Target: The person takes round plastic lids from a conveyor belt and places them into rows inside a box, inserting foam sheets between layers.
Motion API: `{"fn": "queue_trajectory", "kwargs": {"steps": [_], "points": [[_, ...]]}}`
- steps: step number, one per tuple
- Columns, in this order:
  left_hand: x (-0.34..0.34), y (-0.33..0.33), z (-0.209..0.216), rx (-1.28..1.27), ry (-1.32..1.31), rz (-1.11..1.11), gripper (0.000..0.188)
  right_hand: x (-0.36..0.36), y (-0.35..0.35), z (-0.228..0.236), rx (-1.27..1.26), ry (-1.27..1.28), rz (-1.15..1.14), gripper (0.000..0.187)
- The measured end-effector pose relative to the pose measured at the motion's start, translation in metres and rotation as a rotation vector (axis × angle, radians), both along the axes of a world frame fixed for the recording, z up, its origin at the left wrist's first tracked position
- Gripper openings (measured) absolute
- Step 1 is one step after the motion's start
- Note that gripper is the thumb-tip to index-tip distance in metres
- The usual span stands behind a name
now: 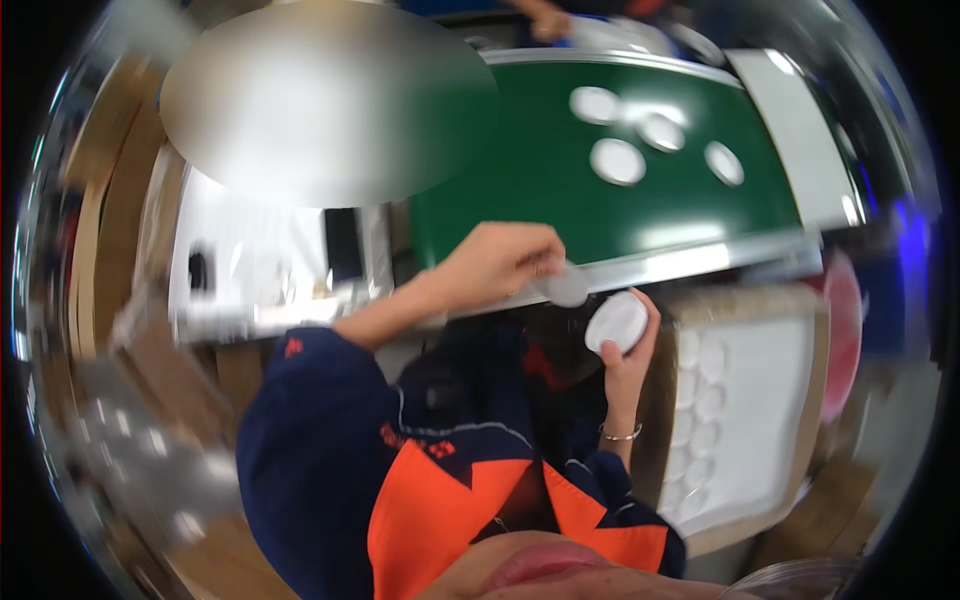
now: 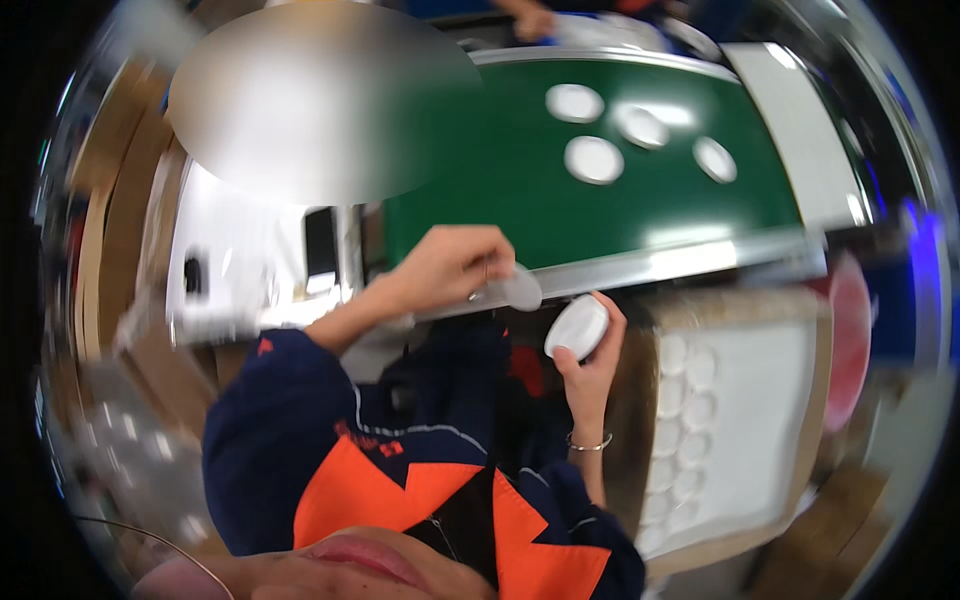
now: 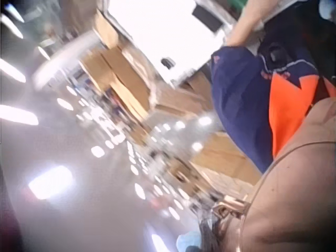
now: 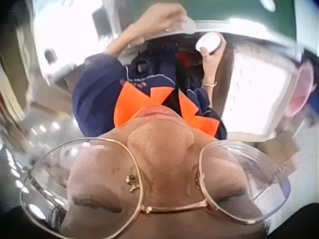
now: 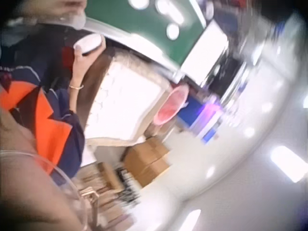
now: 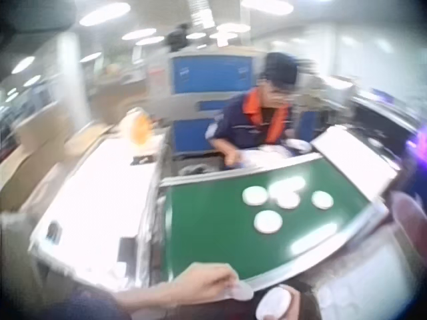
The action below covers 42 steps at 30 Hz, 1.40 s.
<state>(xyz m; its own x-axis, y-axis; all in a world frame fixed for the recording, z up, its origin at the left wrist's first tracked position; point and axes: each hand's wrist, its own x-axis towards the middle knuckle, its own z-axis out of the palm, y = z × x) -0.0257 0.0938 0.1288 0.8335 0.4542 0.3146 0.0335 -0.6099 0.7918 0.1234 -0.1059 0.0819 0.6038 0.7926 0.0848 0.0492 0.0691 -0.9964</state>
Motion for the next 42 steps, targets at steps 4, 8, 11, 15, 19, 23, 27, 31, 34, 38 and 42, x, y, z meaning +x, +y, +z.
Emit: {"fn": "queue_trajectory", "kwargs": {"steps": [4, 8, 11, 15, 19, 23, 27, 31, 34, 38, 42], "points": [[-0.084, 0.028, -0.020, -0.004, 0.064, 0.581, 0.015, -0.010, -0.007, -0.016, -0.007, 0.105, 0.035, 0.086], [-0.215, 0.025, -0.042, -0.027, 0.220, 1.284, 0.022, -0.030, -0.011, -0.030, -0.057, 0.120, 0.159, 0.085], [-0.274, 0.018, -0.062, 0.290, 0.845, 1.573, 0.033, -0.034, -0.006, -0.029, -0.062, 0.122, 0.245, 0.085], [-0.224, 0.003, -0.070, 0.506, 0.409, 1.278, 0.045, -0.048, 0.016, -0.019, -0.089, 0.116, 0.387, 0.079], [-0.091, -0.056, -0.001, -0.018, 0.041, 0.175, 0.038, -0.064, 0.050, -0.009, -0.001, 0.309, 0.427, 0.067], [-0.081, -0.060, -0.011, 0.119, 0.104, 0.235, 0.021, -0.080, 0.064, -0.009, 0.045, 0.431, 0.499, 0.069], [-0.126, 0.008, -0.030, 0.131, 0.072, 0.663, 0.013, -0.078, 0.055, -0.021, 0.007, 0.379, 0.695, 0.068], [-0.187, 0.118, -0.064, 0.288, 0.068, 0.918, 0.013, -0.070, 0.033, -0.036, -0.044, 0.462, 0.796, 0.049], [-0.218, 0.171, -0.105, 0.311, 0.360, 1.004, 0.021, -0.065, 0.021, -0.042, -0.050, 0.453, 0.826, 0.039], [-0.239, 0.219, -0.131, 0.407, 0.259, 1.172, 0.038, -0.038, 0.005, -0.040, -0.073, 0.387, 0.671, 0.034], [-0.205, 0.238, -0.149, 0.388, 0.117, 1.141, 0.055, 0.019, 0.006, -0.024, -0.052, 0.290, 0.458, 0.034]]}}
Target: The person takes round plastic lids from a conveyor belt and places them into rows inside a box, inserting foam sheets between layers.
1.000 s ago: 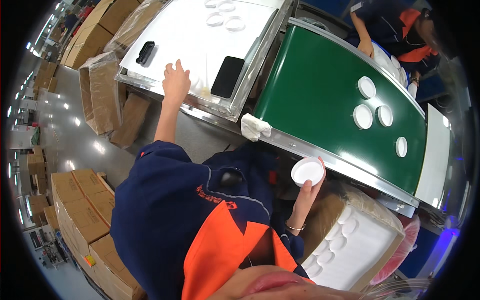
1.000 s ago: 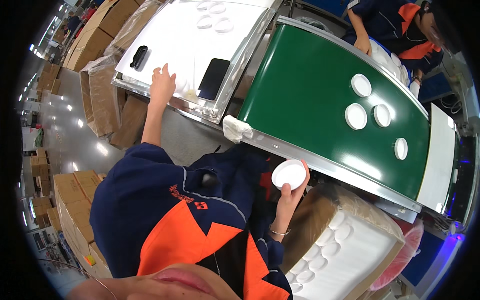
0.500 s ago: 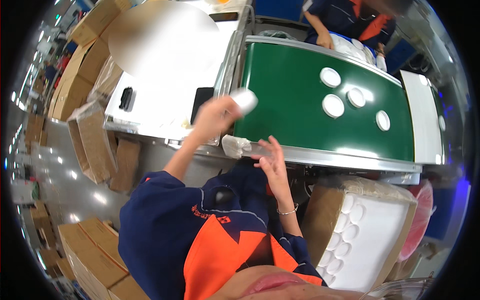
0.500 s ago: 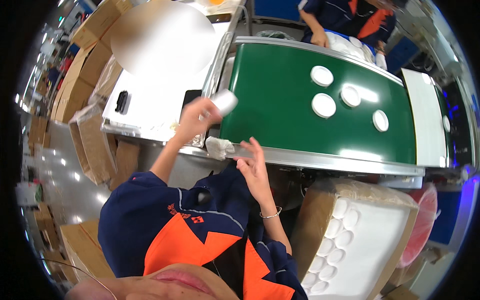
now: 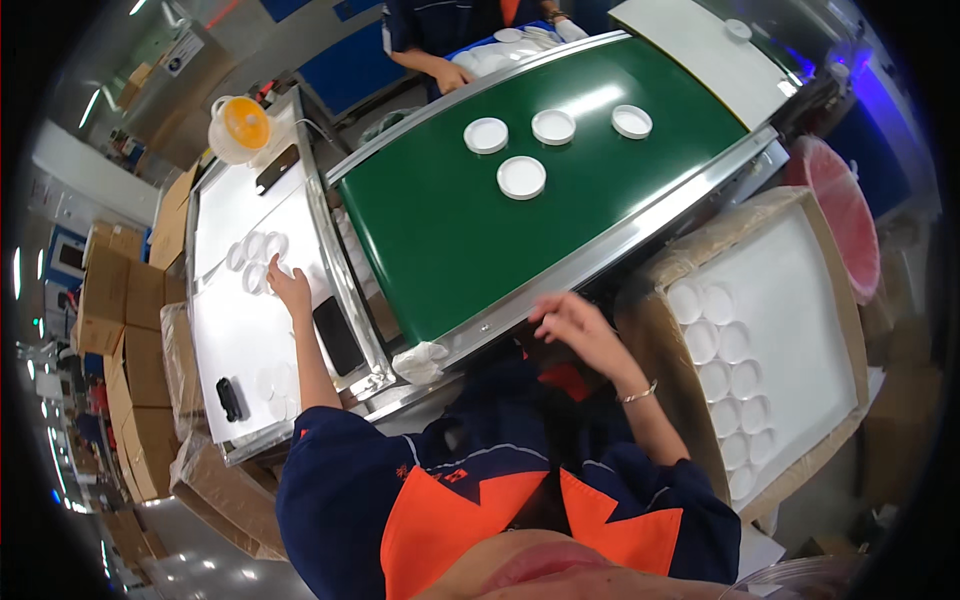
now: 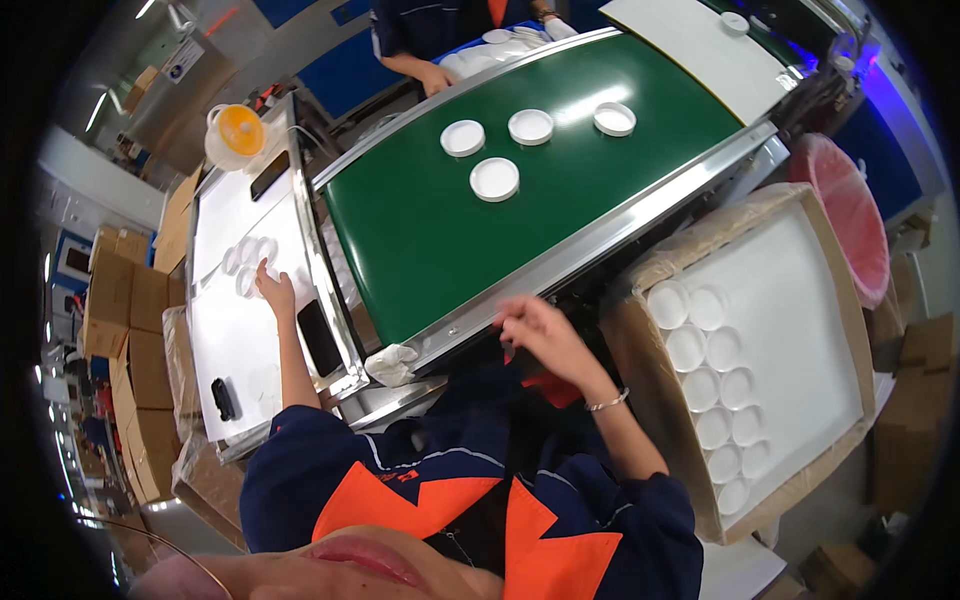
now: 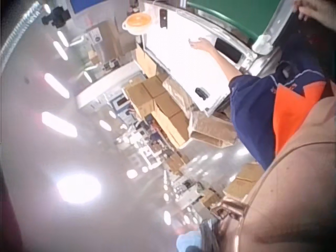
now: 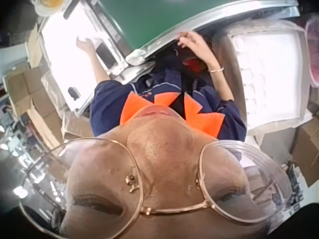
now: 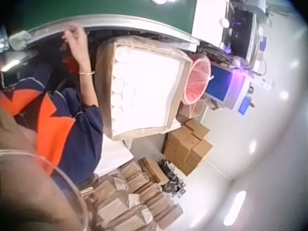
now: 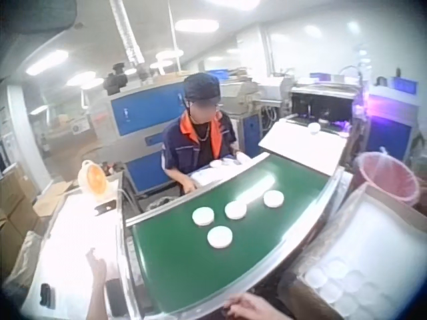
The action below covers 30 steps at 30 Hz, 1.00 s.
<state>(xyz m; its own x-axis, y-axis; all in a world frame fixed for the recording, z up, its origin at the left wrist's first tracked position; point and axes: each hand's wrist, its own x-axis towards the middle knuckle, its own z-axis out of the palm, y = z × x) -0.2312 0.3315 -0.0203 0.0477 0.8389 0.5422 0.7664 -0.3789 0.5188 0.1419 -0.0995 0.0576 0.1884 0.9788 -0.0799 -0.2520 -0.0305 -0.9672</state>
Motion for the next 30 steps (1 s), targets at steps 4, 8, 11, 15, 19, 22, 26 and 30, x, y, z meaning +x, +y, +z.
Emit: {"fn": "queue_trajectory", "kwargs": {"steps": [4, 8, 11, 15, 19, 22, 26, 30], "points": [[0.024, -0.013, -0.001, -0.168, 0.157, -0.046, 0.059, 0.042, 0.053, 0.027, 0.119, -0.552, -0.375, 0.038], [0.046, -0.029, 0.005, -0.403, 0.371, -0.023, 0.055, 0.104, 0.136, 0.004, 0.257, -1.179, -0.619, 0.044], [0.046, -0.035, 0.007, -0.442, 0.302, -0.068, 0.052, 0.150, 0.191, -0.021, 0.275, -1.524, -0.632, 0.044], [0.040, -0.042, 0.016, -0.400, 0.202, -0.119, 0.050, 0.170, 0.226, -0.031, -0.065, -1.658, -0.441, 0.041], [0.043, -0.039, 0.018, -0.378, 0.164, -0.127, 0.048, 0.167, 0.244, -0.043, -0.112, -1.798, -0.490, 0.050], [0.048, -0.035, 0.021, -0.351, 0.213, -0.122, 0.046, 0.157, 0.252, -0.042, -0.188, -1.832, -0.508, 0.049], [0.049, -0.032, 0.014, -0.333, 0.216, -0.114, 0.045, 0.154, 0.248, -0.026, -0.195, -1.872, -0.448, 0.050], [0.043, -0.032, 0.016, -0.358, 0.216, -0.090, 0.044, 0.130, 0.236, -0.018, 0.037, -1.762, -0.236, 0.068]]}}
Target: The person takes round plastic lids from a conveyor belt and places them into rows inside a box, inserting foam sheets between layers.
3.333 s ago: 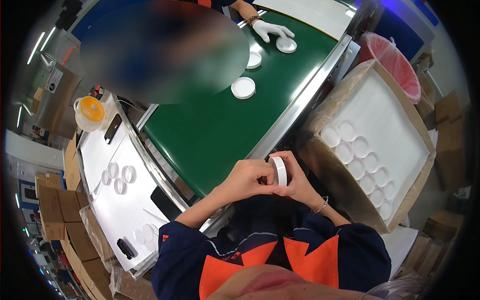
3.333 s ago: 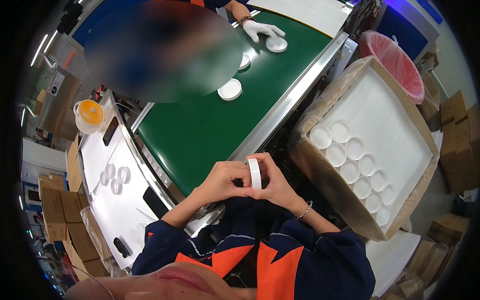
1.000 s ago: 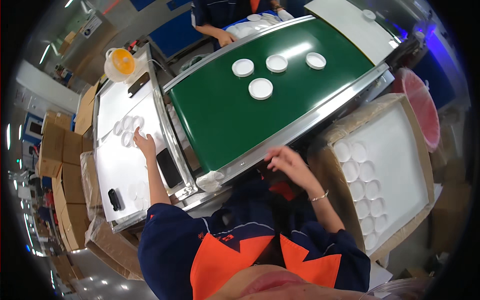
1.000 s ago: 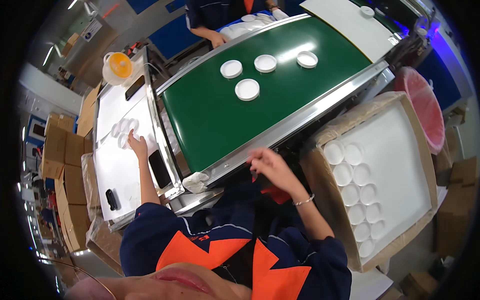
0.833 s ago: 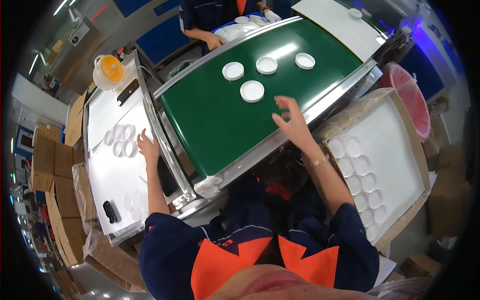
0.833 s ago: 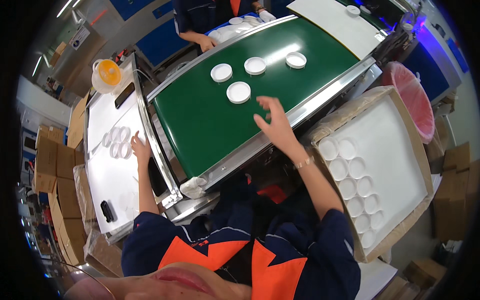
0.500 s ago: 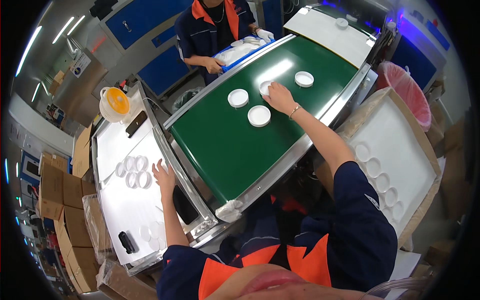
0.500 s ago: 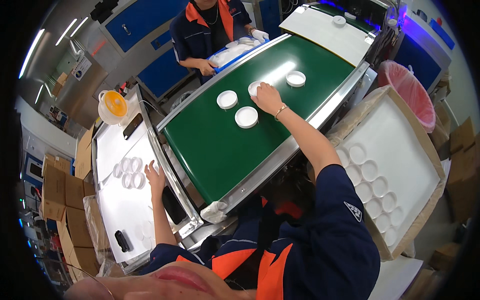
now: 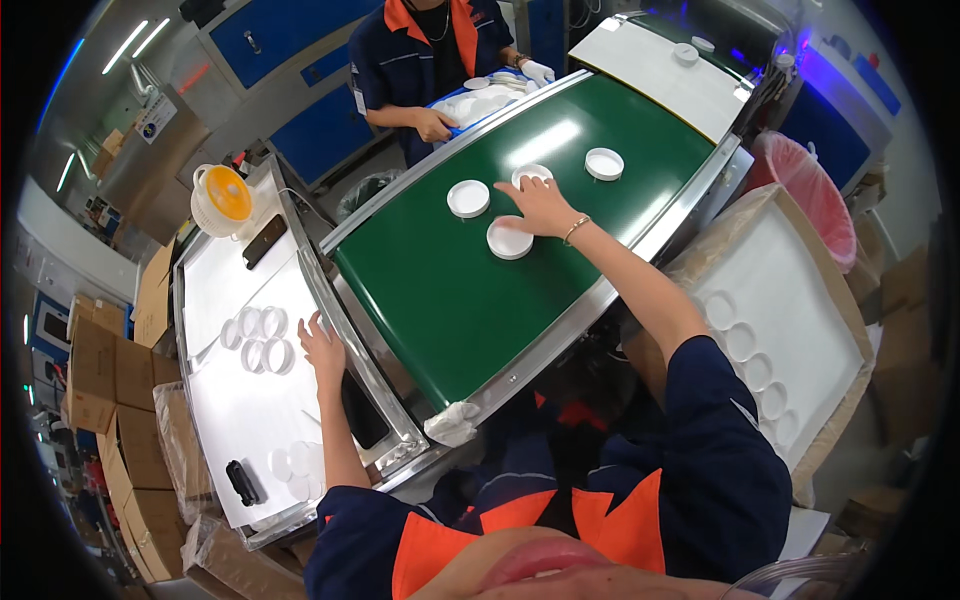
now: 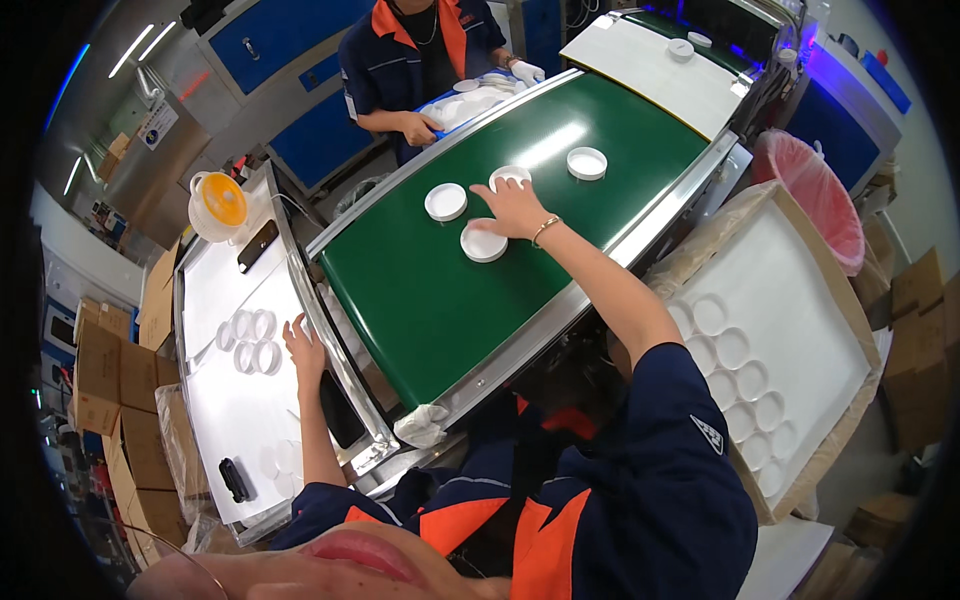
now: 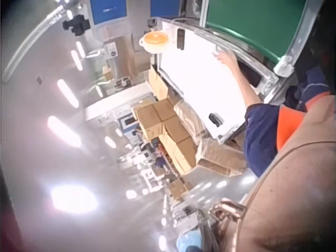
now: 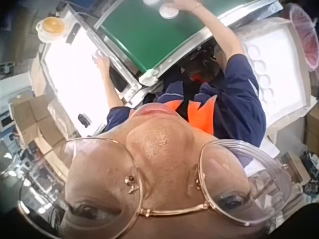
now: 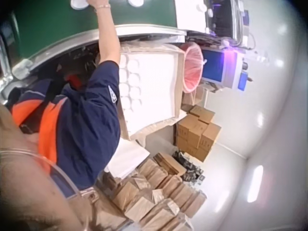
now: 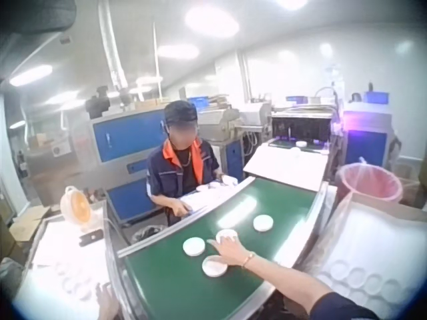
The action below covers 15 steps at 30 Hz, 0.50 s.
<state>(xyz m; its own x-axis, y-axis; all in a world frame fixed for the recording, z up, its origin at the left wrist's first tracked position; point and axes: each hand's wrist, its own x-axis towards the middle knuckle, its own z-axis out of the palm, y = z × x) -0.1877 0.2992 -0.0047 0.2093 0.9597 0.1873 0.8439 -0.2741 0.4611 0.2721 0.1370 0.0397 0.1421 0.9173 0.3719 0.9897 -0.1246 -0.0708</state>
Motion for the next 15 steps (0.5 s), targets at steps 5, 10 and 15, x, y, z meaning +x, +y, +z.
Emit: {"fn": "queue_trajectory", "kwargs": {"steps": [5, 10, 15], "points": [[0.005, -0.002, -0.002, 0.012, 0.003, -0.035, 0.045, 0.011, -0.006, 0.002, -0.036, 0.027, 0.070, 0.064], [0.012, 0.000, -0.006, 0.036, -0.032, -0.099, 0.046, 0.028, -0.001, 0.004, -0.073, 0.000, 0.125, 0.054], [-0.005, 0.005, -0.008, 0.054, -0.014, -0.081, 0.047, -0.018, 0.004, 0.001, -0.086, -0.097, 0.170, 0.052]]}}
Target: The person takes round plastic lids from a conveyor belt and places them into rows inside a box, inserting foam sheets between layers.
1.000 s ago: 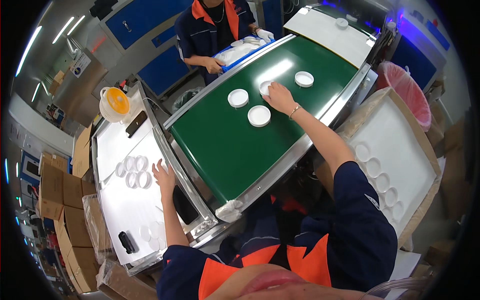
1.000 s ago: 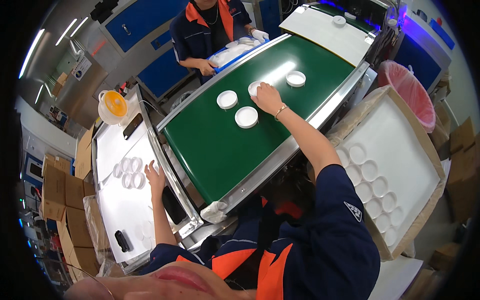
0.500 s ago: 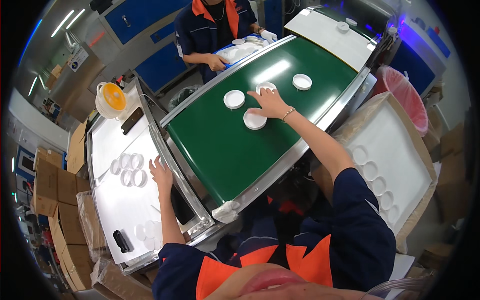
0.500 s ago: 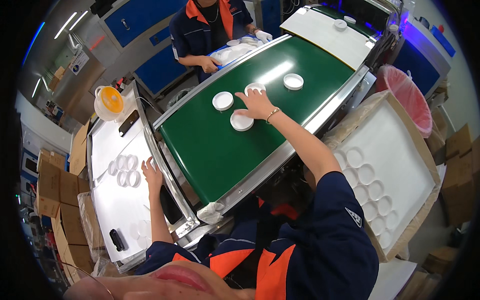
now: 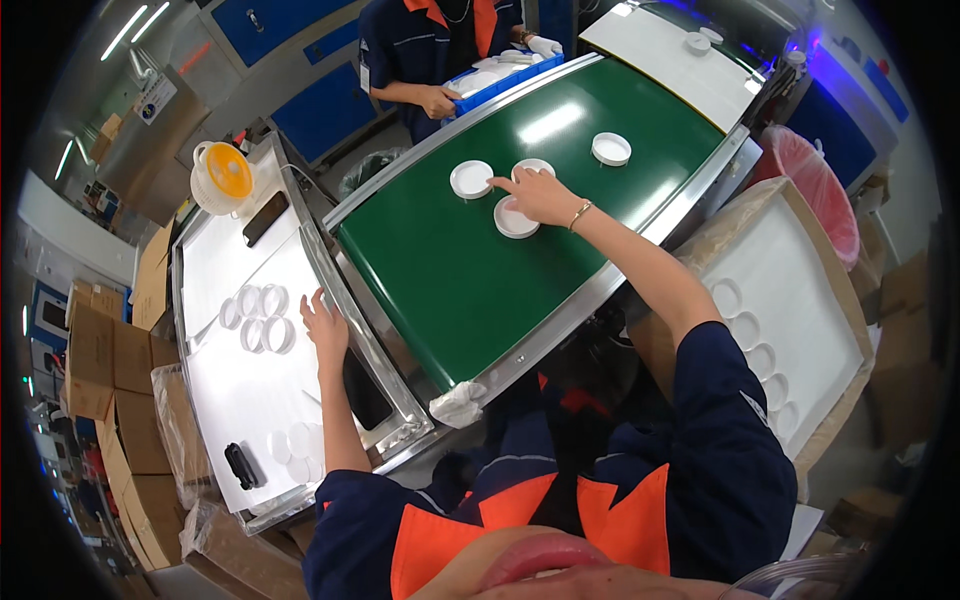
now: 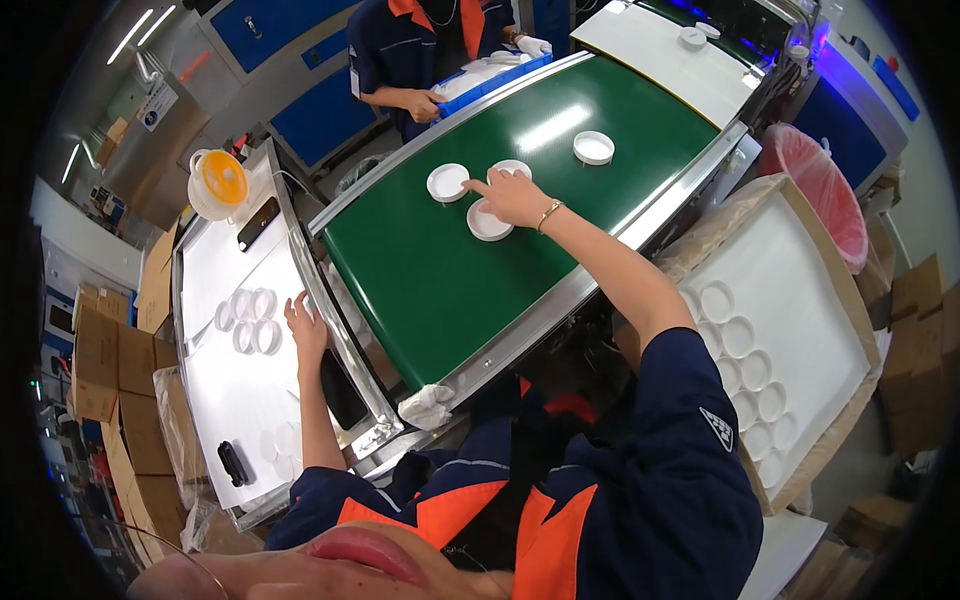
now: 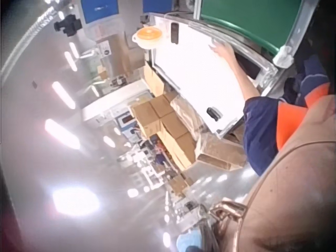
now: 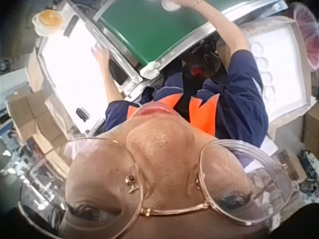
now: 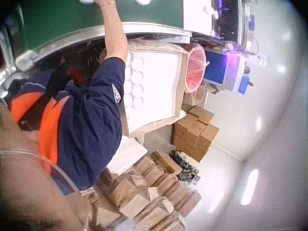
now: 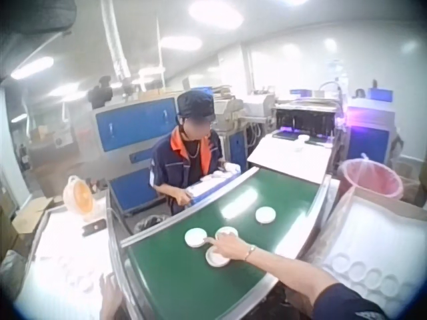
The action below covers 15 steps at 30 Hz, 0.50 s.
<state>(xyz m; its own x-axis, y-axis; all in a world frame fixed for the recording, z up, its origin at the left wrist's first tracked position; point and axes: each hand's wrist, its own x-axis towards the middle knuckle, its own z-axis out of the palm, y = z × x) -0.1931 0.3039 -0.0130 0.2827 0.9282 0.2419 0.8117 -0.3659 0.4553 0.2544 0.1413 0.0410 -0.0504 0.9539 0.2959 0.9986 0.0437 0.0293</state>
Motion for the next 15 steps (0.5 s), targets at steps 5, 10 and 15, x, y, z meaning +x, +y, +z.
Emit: {"fn": "queue_trajectory", "kwargs": {"steps": [5, 10, 15], "points": [[0.005, 0.001, 0.000, 0.028, -0.017, -0.048, 0.048, -0.007, 0.009, -0.008, 0.066, 0.014, -0.089, 0.048], [0.010, 0.000, -0.001, 0.035, -0.026, -0.064, 0.048, -0.010, 0.023, -0.011, 0.058, 0.131, -0.115, 0.035], [-0.002, 0.007, -0.008, 0.066, 0.008, -0.104, 0.049, -0.021, 0.031, -0.002, -0.084, 0.113, -0.065, 0.036]]}}
